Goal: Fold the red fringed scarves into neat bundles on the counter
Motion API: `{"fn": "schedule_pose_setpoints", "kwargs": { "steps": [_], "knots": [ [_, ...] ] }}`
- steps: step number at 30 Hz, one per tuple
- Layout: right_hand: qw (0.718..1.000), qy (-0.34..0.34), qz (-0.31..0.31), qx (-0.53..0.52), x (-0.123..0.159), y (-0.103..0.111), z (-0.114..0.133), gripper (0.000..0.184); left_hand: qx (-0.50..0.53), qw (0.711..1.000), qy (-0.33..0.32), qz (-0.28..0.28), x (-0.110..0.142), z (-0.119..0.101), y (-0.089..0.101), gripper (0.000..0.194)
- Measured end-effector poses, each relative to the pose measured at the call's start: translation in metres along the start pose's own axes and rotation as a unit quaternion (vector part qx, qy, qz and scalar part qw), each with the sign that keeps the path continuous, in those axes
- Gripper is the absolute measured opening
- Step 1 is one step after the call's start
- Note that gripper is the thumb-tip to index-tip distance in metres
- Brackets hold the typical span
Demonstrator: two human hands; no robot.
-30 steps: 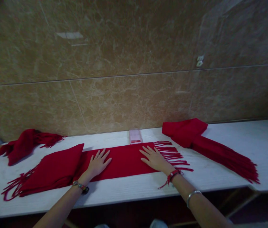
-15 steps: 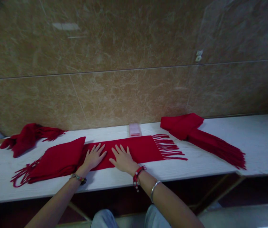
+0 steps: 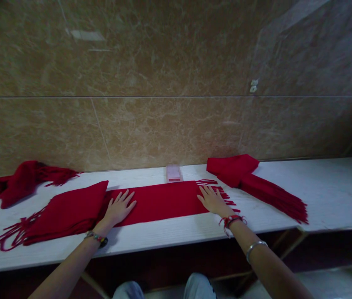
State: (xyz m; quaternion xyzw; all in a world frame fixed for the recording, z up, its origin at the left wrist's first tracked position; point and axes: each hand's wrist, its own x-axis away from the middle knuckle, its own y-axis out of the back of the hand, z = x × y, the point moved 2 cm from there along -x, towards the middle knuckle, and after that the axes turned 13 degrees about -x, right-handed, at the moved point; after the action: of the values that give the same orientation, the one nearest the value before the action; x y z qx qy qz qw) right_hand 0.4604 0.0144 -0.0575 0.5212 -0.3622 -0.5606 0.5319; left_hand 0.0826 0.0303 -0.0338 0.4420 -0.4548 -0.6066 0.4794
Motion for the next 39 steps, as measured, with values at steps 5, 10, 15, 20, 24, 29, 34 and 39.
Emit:
{"fn": "schedule_pose_setpoints", "kwargs": {
  "steps": [5,10,15,20,24,29,34,39],
  "knots": [
    [0.994,0.067,0.006,-0.088,-0.034,-0.004,0.052,0.056,0.004,0.999,0.018,-0.027,0.0,0.001,0.002,0.048],
    [0.997,0.005,0.037,-0.073,-0.053,-0.019,0.033,0.055,0.0,0.999,0.037,0.0,-0.003,0.005,-0.002,0.052],
    [0.997,-0.058,0.026,-0.044,-0.052,-0.016,-0.026,0.052,-0.003,0.999,0.041,0.014,-0.006,0.004,-0.002,0.052],
    [0.997,-0.068,-0.019,-0.021,-0.048,-0.01,-0.014,0.053,0.01,0.999,0.043,0.009,-0.006,0.002,-0.001,0.051],
    [0.996,0.063,-0.05,-0.046,-0.045,-0.005,0.059,0.056,0.007,0.999,0.048,-0.009,-0.003,0.001,0.0,0.049],
    [0.967,0.222,0.014,-0.122,-0.041,-0.002,0.141,0.058,-0.015,0.998,0.045,-0.039,0.0,0.0,0.001,0.045],
    [0.959,0.226,0.063,-0.16,-0.037,-0.014,0.149,0.056,-0.023,0.998,0.043,-0.05,0.002,-0.003,0.001,0.043],
    [0.961,0.215,0.071,-0.161,-0.035,-0.02,0.142,0.056,-0.077,0.988,0.026,-0.133,0.007,0.002,0.019,0.039]
  ]
}}
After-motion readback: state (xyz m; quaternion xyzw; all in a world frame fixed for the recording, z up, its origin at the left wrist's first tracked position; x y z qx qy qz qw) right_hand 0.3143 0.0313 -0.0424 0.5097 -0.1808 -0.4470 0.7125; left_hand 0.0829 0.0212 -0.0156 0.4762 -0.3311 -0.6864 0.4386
